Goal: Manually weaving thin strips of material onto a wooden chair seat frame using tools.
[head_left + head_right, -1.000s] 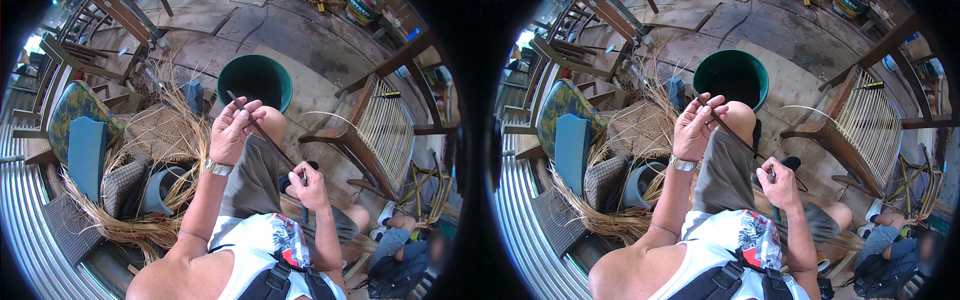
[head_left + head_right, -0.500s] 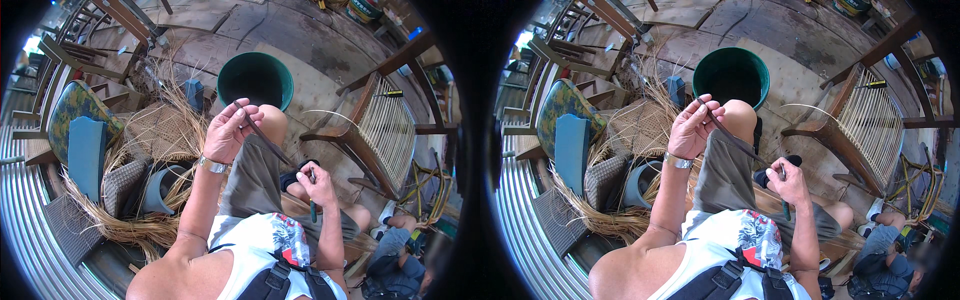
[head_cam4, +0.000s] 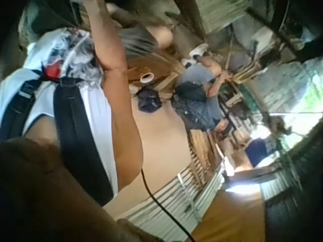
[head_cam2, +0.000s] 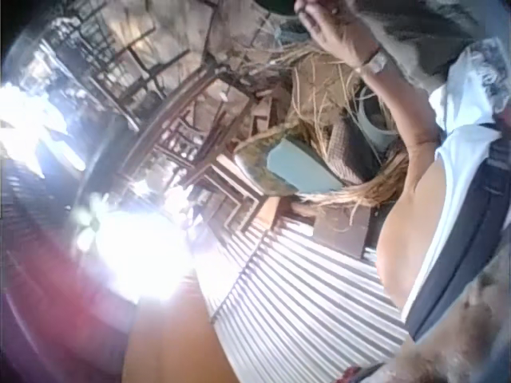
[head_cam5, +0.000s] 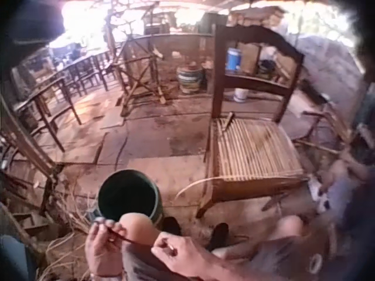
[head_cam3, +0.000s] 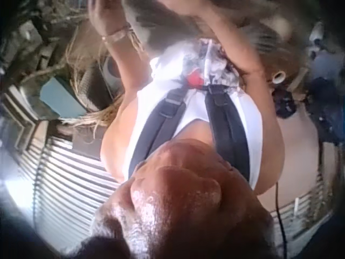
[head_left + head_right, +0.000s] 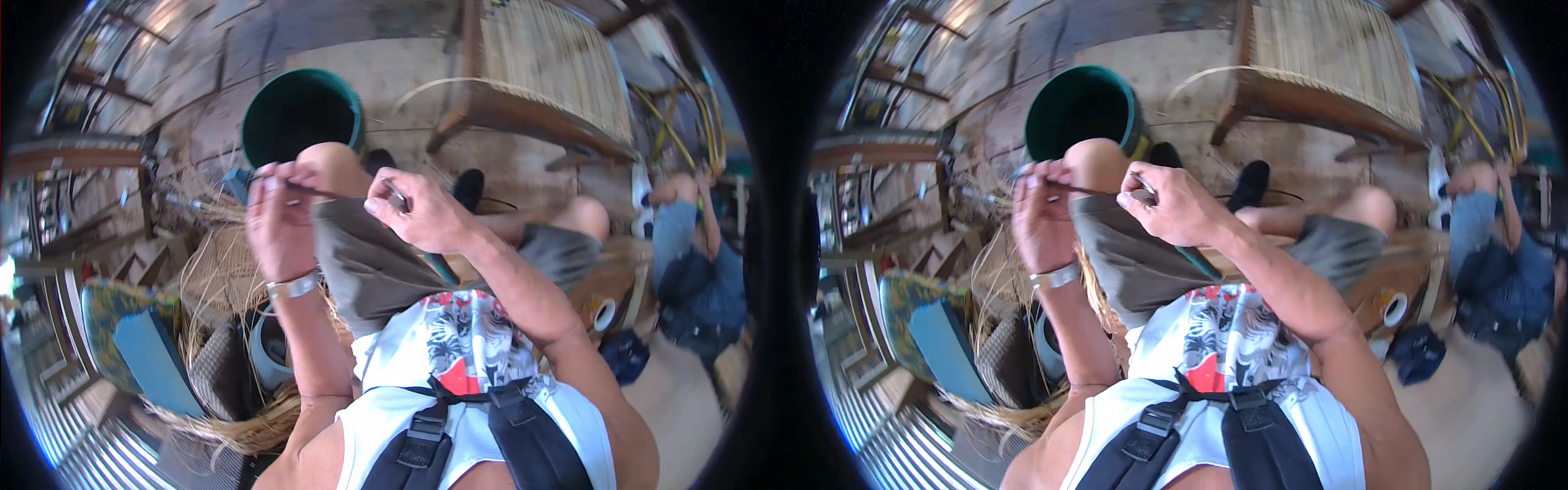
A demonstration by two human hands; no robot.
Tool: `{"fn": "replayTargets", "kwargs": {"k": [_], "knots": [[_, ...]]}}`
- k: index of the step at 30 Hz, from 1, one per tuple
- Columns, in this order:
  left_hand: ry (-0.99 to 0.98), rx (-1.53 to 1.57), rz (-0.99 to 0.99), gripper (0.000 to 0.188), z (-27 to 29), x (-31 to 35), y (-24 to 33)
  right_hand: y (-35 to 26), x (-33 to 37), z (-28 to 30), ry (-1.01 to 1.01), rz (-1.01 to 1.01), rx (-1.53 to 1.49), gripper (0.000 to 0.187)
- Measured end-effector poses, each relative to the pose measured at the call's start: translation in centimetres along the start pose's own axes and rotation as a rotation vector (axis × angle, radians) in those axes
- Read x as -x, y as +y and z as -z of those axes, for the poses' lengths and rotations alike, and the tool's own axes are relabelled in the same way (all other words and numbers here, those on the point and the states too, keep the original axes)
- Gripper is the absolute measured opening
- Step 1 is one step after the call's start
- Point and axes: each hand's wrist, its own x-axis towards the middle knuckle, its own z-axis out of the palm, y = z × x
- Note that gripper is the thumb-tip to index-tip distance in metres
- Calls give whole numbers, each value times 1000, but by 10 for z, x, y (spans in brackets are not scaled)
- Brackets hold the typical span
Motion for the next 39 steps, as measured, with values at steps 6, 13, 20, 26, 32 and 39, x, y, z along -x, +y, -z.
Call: {"fn": "replayTargets", "kwargs": {"k": [6,13,20,26,32,39], "knots": [[94,-220,-100,19,135,-60,74,26,48,98,-152,-315,73,18],[-177,-313,34,27,285,-182,228,61,121,205,-289,-340,429,17],[229,-512,-57,28,239,-288,206,43,167,229,-156,-294,550,20],[215,-581,-58,27,226,-367,235,27,200,249,16,-209,628,19],[295,-697,-97,24,212,-409,186,6,238,239,69,-228,626,20],[314,-494,23,25,208,-445,149,36,270,236,277,-273,13,29]]}}
